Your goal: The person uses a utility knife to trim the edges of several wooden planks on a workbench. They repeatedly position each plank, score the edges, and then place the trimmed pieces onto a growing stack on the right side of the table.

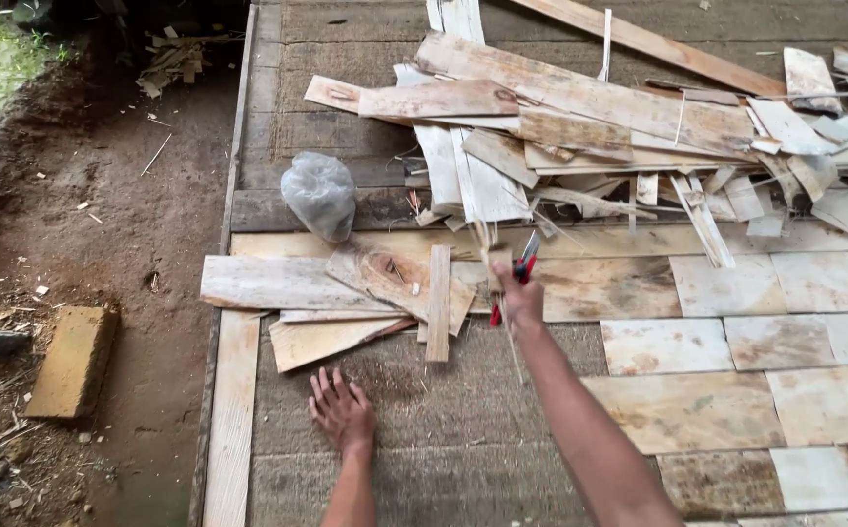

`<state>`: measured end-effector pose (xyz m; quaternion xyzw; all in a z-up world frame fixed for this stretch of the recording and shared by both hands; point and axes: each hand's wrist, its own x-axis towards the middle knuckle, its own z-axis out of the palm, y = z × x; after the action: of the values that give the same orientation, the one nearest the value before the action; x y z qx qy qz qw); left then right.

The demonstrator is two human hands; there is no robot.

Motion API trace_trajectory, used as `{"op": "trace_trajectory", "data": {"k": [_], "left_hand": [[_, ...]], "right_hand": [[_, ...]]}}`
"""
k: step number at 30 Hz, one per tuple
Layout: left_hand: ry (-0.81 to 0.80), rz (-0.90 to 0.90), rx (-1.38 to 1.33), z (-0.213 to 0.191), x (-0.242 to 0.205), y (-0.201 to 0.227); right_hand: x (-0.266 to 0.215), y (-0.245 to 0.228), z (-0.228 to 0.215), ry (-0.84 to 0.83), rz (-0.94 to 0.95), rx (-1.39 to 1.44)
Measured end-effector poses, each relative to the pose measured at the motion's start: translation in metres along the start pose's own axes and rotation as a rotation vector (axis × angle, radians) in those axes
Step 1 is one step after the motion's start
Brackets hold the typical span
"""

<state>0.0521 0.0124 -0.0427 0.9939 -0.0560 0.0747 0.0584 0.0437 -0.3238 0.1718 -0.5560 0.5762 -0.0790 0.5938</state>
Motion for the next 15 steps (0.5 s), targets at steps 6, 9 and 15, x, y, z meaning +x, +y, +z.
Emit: {"op": "trace_trajectory", "data": {"k": [6, 9, 15], "left_hand": [[-0.077, -0.035, 0.006, 0.013, 0.0, -0.005], [-0.101, -0.061, -0.015, 0.02, 0.003, -0.004], [-0.096, -0.061, 0.016, 0.026, 0.002, -0.005]], "right_hand": [[0.111, -0.128, 0.038, 0.136, -0.096, 0.015], [0.151, -0.201, 0.045, 0.165, -0.083, -0.044], [0.234, -0.182, 0.054, 0.298, -0.539, -0.234]]}}
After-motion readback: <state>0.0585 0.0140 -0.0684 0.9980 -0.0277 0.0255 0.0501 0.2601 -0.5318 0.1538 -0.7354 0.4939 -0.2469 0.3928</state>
